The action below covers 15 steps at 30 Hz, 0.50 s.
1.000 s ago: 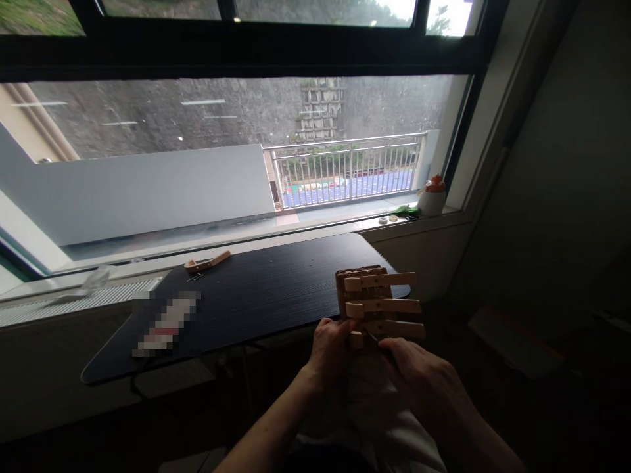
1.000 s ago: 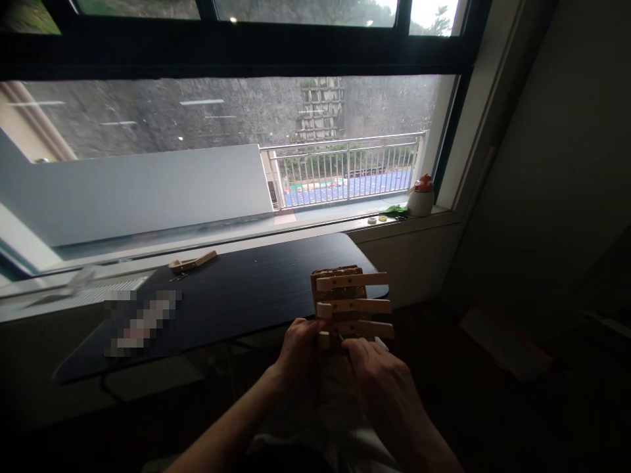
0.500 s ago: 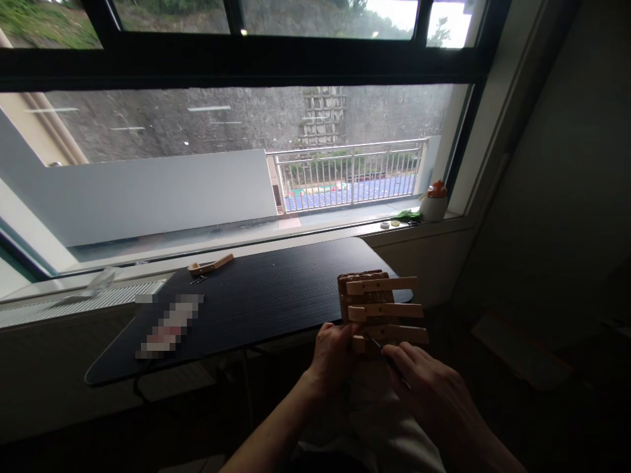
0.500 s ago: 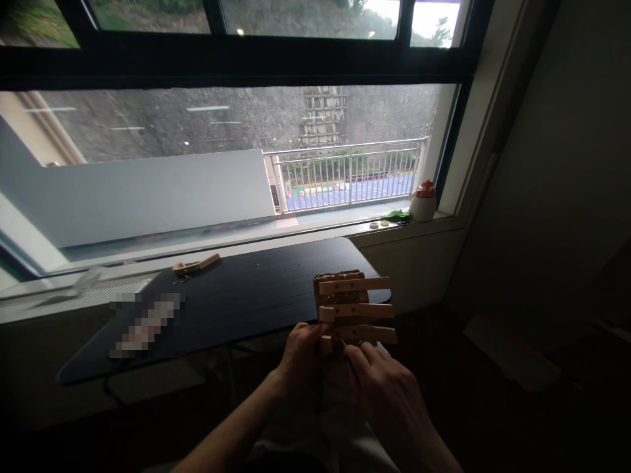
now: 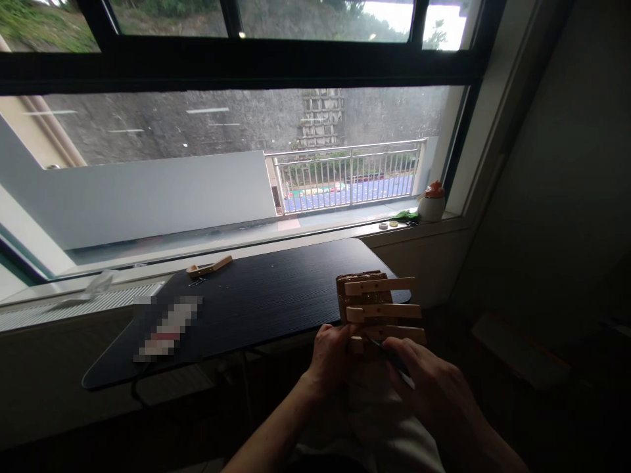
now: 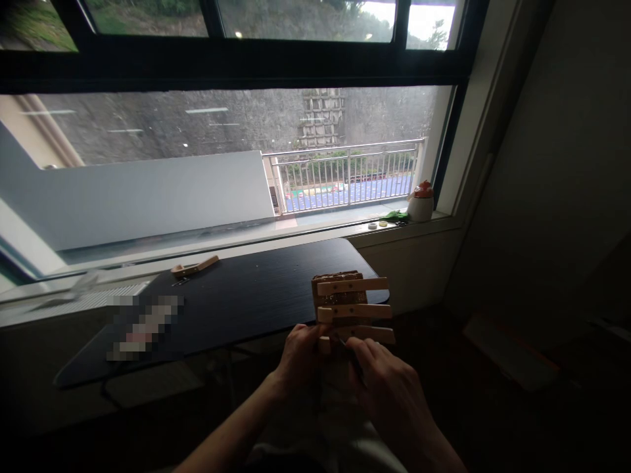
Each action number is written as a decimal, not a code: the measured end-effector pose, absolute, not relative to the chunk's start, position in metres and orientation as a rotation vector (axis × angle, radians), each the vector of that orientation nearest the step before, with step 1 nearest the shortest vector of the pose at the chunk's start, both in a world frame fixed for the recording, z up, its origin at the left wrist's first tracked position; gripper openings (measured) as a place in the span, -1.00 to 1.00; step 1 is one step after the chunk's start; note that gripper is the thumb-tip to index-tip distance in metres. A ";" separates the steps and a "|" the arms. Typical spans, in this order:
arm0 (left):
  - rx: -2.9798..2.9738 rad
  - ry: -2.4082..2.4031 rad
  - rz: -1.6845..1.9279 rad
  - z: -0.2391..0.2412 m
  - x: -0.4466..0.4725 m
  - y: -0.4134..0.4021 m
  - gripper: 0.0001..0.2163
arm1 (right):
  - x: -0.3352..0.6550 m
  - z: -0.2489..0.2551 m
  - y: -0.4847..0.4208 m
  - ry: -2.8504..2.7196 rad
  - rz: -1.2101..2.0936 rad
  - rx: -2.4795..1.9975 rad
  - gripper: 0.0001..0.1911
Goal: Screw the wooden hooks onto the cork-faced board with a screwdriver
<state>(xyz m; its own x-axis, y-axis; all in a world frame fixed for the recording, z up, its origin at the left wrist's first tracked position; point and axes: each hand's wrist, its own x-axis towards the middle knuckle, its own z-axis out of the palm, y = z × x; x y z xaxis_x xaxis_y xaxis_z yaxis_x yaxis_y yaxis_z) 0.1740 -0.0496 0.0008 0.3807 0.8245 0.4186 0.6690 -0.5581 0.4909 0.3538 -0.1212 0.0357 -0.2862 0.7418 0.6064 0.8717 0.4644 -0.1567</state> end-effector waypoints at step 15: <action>2.386 1.312 0.958 0.002 0.174 -0.051 -0.70 | 0.352 0.035 -0.119 -2.030 -0.239 -1.324 -0.85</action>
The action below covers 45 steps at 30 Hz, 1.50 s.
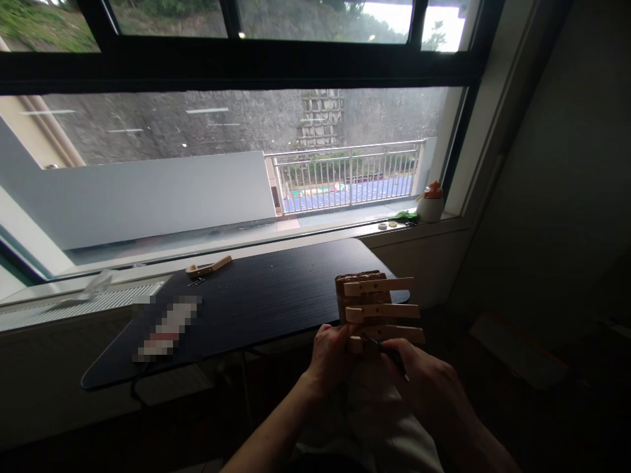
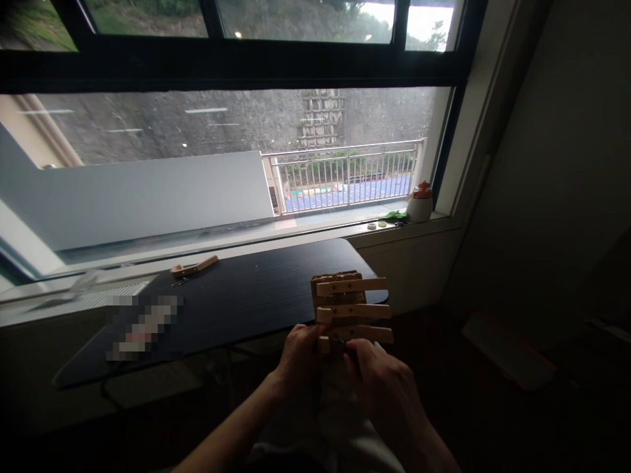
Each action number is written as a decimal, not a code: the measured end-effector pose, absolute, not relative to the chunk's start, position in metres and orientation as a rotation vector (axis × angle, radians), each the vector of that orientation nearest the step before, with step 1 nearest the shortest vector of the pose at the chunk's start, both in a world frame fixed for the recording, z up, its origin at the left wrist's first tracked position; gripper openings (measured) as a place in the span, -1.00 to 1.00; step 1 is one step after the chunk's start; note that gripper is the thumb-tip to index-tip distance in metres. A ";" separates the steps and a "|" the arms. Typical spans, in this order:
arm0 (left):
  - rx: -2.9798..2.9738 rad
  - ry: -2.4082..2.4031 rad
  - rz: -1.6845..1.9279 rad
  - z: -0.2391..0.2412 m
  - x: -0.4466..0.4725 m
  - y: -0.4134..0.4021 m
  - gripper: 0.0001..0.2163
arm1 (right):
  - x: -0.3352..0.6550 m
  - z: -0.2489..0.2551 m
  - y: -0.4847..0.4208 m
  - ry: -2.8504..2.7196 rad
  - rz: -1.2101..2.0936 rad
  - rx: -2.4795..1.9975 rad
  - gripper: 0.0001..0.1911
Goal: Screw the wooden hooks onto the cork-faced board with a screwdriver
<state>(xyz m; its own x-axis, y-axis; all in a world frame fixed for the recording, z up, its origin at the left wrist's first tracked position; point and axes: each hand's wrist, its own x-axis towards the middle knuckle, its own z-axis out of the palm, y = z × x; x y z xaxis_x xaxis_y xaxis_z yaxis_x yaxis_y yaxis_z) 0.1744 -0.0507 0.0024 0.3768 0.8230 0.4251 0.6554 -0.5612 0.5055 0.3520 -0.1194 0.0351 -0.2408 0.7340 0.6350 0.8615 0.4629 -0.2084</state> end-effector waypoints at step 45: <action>2.539 1.488 0.940 0.006 0.172 -0.056 -0.84 | 0.355 0.034 -0.118 -2.130 -0.143 -1.259 -0.81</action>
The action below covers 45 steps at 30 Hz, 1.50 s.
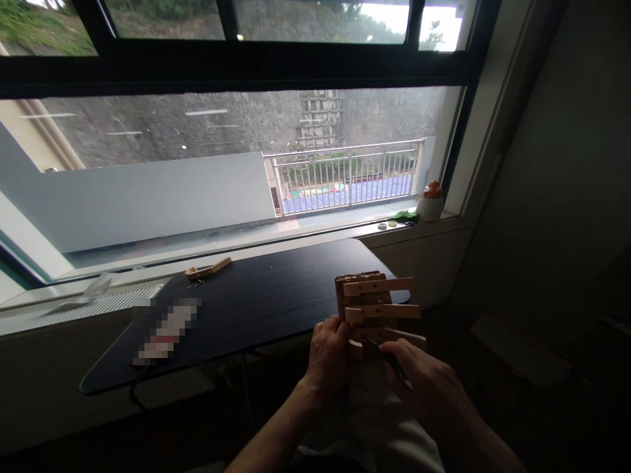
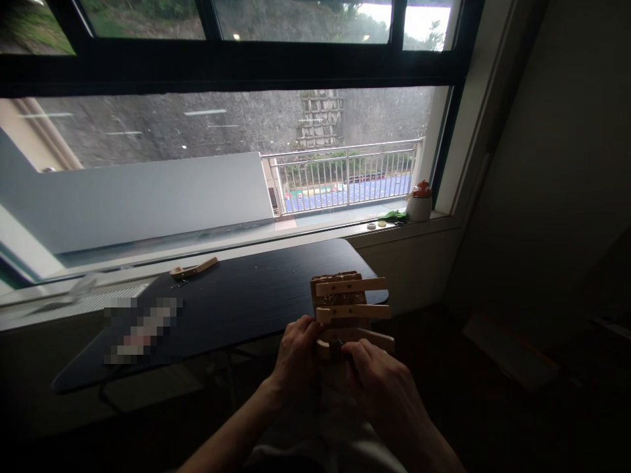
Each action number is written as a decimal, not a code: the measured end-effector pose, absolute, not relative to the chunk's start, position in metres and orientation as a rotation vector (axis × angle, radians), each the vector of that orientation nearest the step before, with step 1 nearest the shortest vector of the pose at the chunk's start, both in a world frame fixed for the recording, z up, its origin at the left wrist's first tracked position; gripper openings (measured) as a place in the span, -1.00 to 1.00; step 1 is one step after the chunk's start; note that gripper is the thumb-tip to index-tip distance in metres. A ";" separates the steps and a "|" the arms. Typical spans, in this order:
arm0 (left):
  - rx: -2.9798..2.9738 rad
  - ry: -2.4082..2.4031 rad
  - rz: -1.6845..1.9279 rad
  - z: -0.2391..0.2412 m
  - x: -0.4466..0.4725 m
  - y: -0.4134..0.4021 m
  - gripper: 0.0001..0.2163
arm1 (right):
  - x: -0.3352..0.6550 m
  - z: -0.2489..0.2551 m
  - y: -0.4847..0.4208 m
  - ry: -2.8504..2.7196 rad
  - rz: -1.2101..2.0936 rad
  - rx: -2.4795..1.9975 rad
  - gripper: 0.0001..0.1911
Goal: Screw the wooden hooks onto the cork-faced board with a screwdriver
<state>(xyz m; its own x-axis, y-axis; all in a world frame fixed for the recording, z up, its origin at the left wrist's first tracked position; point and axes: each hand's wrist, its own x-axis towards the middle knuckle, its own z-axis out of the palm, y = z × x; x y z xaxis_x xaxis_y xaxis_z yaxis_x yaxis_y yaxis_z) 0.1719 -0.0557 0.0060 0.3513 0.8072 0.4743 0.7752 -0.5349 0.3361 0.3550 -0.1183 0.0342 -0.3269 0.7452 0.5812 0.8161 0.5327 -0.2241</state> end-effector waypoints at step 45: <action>2.560 1.439 0.907 0.004 0.176 -0.053 -0.86 | 0.343 0.021 -0.117 -2.073 -0.105 -1.082 -0.77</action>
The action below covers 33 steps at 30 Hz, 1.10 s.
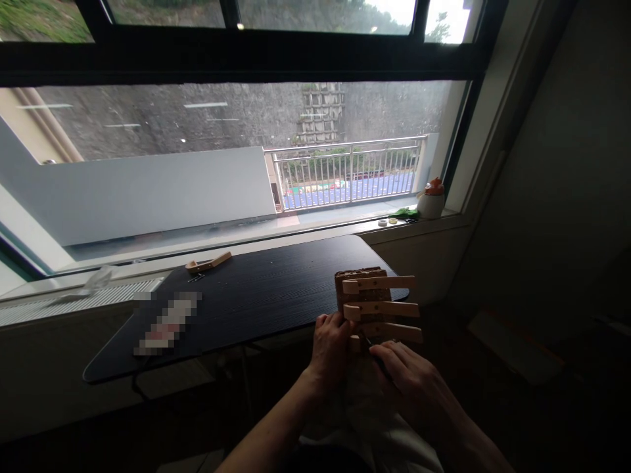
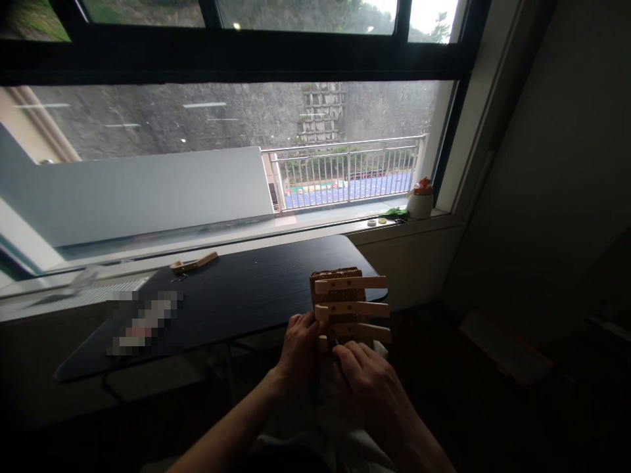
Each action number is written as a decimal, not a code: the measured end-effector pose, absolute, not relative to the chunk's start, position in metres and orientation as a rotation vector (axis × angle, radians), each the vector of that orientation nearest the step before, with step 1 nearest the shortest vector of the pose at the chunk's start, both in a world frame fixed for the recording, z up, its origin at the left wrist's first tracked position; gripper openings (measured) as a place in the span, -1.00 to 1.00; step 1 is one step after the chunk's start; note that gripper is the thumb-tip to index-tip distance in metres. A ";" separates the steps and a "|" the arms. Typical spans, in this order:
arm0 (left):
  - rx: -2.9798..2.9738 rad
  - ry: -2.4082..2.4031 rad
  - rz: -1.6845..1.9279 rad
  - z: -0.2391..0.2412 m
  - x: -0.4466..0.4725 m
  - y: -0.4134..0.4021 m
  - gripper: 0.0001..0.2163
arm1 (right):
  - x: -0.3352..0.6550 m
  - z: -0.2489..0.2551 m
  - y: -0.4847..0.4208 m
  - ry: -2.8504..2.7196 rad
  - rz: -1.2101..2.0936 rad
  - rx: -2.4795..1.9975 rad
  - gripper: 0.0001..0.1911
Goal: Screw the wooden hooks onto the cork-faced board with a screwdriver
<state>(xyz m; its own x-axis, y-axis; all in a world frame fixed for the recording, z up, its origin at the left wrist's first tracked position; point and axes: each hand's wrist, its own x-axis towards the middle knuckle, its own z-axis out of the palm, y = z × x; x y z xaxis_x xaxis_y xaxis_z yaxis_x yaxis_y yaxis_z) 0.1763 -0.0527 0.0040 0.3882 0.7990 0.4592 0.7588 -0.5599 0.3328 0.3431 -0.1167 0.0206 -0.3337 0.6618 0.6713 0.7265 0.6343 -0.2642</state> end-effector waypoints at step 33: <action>2.570 1.447 0.930 0.000 0.182 -0.047 -0.90 | 0.324 0.009 -0.064 -1.372 0.480 -1.453 -0.68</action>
<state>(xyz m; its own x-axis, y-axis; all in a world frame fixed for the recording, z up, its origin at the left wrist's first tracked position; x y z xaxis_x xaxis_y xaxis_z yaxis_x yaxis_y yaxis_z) 0.1822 -0.0472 0.0001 0.3816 0.7920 0.4766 0.7622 -0.5613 0.3225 0.3236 -0.0642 0.0088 0.2672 0.8983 0.3489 0.4851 0.1875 -0.8541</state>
